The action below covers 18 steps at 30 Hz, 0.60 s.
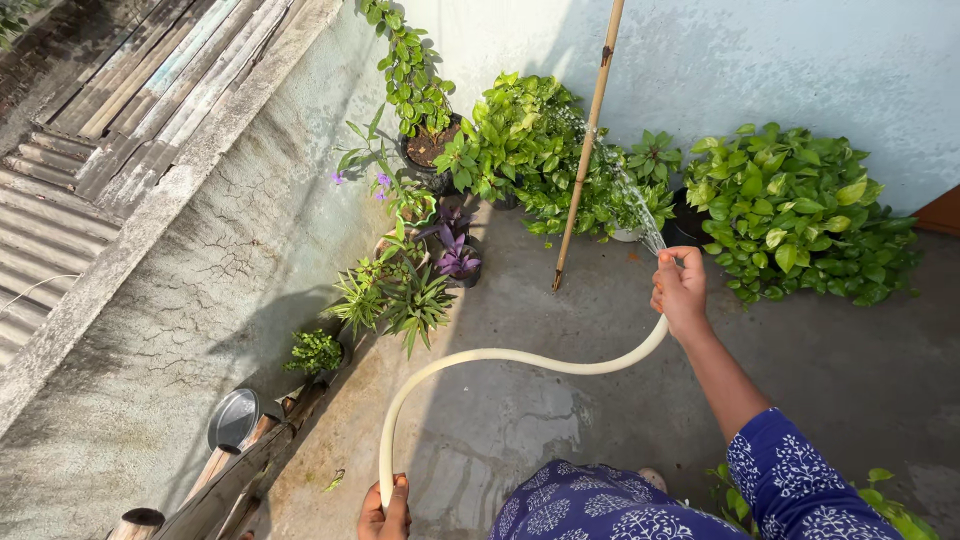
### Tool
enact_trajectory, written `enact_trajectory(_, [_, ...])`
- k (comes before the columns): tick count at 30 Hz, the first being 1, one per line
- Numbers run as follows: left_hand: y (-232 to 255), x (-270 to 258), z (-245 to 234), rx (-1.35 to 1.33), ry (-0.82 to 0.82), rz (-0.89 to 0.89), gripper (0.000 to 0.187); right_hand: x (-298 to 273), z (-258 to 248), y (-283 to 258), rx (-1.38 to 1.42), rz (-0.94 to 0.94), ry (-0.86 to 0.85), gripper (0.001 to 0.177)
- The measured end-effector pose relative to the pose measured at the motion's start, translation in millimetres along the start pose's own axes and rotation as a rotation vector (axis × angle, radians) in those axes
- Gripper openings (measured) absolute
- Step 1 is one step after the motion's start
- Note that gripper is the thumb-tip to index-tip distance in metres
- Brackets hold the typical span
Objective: The person waters potted plants and flowerbeds on a terrace and a balcony by hand with a hose.
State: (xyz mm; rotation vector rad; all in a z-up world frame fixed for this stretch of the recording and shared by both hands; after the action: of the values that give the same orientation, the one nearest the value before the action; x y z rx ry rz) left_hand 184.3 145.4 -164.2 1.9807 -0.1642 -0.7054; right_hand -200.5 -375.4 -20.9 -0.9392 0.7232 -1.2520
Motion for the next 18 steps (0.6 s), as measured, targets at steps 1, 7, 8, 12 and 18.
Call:
enact_trajectory(1, [-5,6,-5,0.004,-0.005,0.002,0.018,-2,3,4,0.018,0.005,0.012,0.015])
enact_trajectory(7, [-6,34,-25,0.158,-0.005,0.055,0.019,-11,17,12,0.072,-0.021,0.078,0.018])
enact_trajectory(8, [-8,38,-27,0.188,-0.006,0.016,0.018,-11,19,11,0.081,-0.033,0.087,0.018])
enact_trajectory(12, [-11,46,-34,0.193,-0.01,-0.036,0.019,-15,27,7,0.055,-0.065,0.057,0.019])
enact_trajectory(18, [-1,59,-31,0.234,-0.01,0.05,0.02,-21,28,8,0.068,-0.063,0.087,0.018])
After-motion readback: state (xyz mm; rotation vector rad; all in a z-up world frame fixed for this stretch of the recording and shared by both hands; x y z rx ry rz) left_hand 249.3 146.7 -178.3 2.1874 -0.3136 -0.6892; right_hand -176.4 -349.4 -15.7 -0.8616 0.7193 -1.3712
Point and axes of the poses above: each hand's wrist, its own x-axis towards the middle knuckle, its own z-axis out of the palm, y = z × x, the point moved 8 cm from there along x, towards the middle knuckle, and after that the axes turned 14 degrees about x, right-handed, at the moved point
